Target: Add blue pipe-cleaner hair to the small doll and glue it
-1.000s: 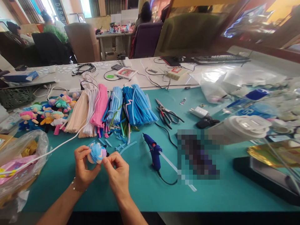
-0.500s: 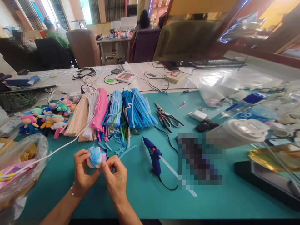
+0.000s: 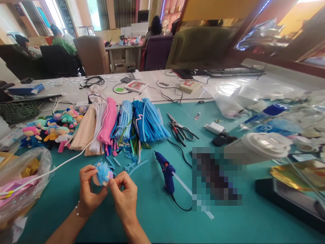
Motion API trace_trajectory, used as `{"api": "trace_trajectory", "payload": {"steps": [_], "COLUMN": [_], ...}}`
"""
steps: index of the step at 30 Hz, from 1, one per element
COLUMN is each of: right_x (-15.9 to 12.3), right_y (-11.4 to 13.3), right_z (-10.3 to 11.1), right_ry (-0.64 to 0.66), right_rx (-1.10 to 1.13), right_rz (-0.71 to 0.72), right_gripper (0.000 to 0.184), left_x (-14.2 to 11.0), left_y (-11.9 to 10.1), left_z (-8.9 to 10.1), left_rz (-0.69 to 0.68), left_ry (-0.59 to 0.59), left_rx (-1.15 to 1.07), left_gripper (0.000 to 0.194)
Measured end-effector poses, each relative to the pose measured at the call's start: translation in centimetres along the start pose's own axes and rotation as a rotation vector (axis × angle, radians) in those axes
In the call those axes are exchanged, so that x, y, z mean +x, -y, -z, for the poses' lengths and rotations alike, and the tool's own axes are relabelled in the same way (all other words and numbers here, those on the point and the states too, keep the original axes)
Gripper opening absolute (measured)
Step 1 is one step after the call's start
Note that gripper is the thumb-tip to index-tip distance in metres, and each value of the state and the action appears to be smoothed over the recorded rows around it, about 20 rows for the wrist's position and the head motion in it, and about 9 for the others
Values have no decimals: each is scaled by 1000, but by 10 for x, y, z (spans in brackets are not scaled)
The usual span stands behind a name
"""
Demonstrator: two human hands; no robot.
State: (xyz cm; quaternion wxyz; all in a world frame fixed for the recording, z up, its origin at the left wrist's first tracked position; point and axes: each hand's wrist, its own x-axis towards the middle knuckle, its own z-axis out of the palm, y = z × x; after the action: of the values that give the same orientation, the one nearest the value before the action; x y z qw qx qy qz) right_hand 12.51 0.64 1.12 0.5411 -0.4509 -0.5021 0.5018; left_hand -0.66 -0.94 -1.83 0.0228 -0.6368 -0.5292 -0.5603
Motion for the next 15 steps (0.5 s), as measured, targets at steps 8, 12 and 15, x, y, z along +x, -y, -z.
{"api": "trace_trajectory", "payload": {"steps": [8,12,15], "right_x": [1,0,-1], "right_y": [1,0,-2], "right_z": [-2,-1,0], "right_ry": [-4,6,17], "right_rx": [27,43,46], "right_rz": [-37,-47,-53], "right_gripper": [43,44,43], "left_x": [10,12,13], "left_y": [-6,-5,-5], "left_z": [3,4,4], "left_rz": [-117,-128,-140], "left_ry": [18,29,28], "left_rx": [73,96,91], "left_gripper": [37,36,35]}}
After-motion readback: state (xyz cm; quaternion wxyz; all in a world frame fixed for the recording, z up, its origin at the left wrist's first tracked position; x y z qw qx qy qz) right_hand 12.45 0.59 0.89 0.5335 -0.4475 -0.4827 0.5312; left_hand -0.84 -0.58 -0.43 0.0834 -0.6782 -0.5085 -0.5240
